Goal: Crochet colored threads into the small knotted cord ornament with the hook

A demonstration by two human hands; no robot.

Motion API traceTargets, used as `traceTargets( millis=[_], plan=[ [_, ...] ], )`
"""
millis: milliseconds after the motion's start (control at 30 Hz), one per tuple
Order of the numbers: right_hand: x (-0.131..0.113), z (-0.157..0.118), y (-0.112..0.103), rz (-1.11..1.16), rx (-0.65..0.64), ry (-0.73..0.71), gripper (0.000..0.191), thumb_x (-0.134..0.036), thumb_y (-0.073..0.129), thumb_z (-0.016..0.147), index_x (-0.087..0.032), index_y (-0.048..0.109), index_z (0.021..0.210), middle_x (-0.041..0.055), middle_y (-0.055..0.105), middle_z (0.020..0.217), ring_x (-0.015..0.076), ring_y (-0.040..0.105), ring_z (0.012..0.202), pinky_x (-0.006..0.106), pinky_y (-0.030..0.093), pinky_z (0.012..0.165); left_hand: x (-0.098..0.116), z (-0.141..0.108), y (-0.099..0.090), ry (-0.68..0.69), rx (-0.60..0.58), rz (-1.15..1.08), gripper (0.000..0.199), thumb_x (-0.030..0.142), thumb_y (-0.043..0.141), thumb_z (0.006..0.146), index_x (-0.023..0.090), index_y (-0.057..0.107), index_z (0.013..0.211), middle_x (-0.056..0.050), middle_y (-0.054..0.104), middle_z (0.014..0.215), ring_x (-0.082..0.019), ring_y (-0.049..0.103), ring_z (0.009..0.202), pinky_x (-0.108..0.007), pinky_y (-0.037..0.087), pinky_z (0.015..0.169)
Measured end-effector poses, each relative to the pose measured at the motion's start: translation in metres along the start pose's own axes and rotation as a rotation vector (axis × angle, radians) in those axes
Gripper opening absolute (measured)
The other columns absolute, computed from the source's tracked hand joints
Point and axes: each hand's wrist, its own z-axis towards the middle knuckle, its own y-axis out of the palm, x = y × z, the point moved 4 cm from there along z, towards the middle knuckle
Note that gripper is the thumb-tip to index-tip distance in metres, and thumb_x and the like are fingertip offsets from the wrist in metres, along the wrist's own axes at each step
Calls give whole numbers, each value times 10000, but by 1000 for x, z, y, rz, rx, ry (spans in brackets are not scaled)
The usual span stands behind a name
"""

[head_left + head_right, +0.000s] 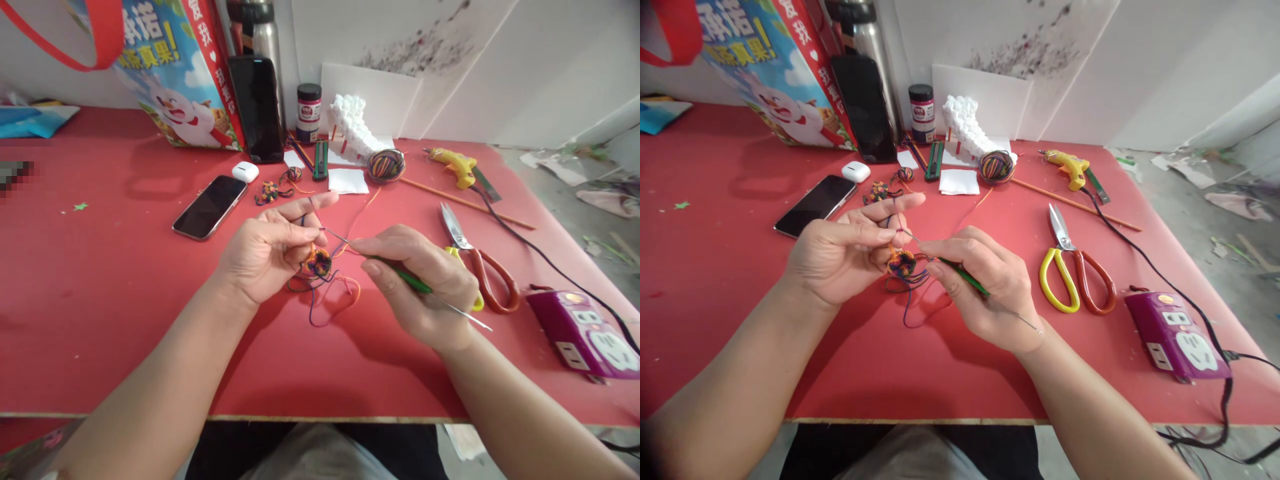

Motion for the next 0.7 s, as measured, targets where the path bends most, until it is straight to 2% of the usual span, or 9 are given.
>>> traceTargets(
  millis=[100,233,400,567,700],
  plan=[
    [0,0,-1,-1,-7,9,198,-135,689,1019,-224,802,1155,45,747,833,165,656,676,312,556,596,0,1,-1,7,-26,5,370,-42,715,710,118,863,1009,-16,672,681,-61,571,547,-149,313,437],
    [0,1,0,6,-13,12,196,-129,694,1013,-224,802,1145,39,737,817,160,653,664,308,558,597,-1,2,-2,-3,-16,-14,389,-46,720,685,88,858,1023,-7,643,663,-73,617,591,-135,316,438],
    [0,0,3,-49,9,55,157,-154,689,1030,-225,799,1117,43,749,819,166,681,686,296,561,601,-1,1,0,45,16,7,418,-61,749,683,82,849,1063,-2,679,669,-71,648,590,-111,392,465],
    [0,-2,8,-95,38,22,175,-134,677,1027,-203,792,1138,45,742,835,154,670,674,285,558,608,-2,0,1,107,63,29,417,-29,811,663,89,842,1062,18,664,640,-79,668,607,-103,433,492],
    [0,-2,10,-85,47,-19,176,-118,679,1026,-188,785,1147,49,745,841,154,691,705,279,572,639,-2,0,0,72,90,8,434,-34,805,631,95,849,1043,18,678,643,-63,642,555,-96,418,460]
  ],
)
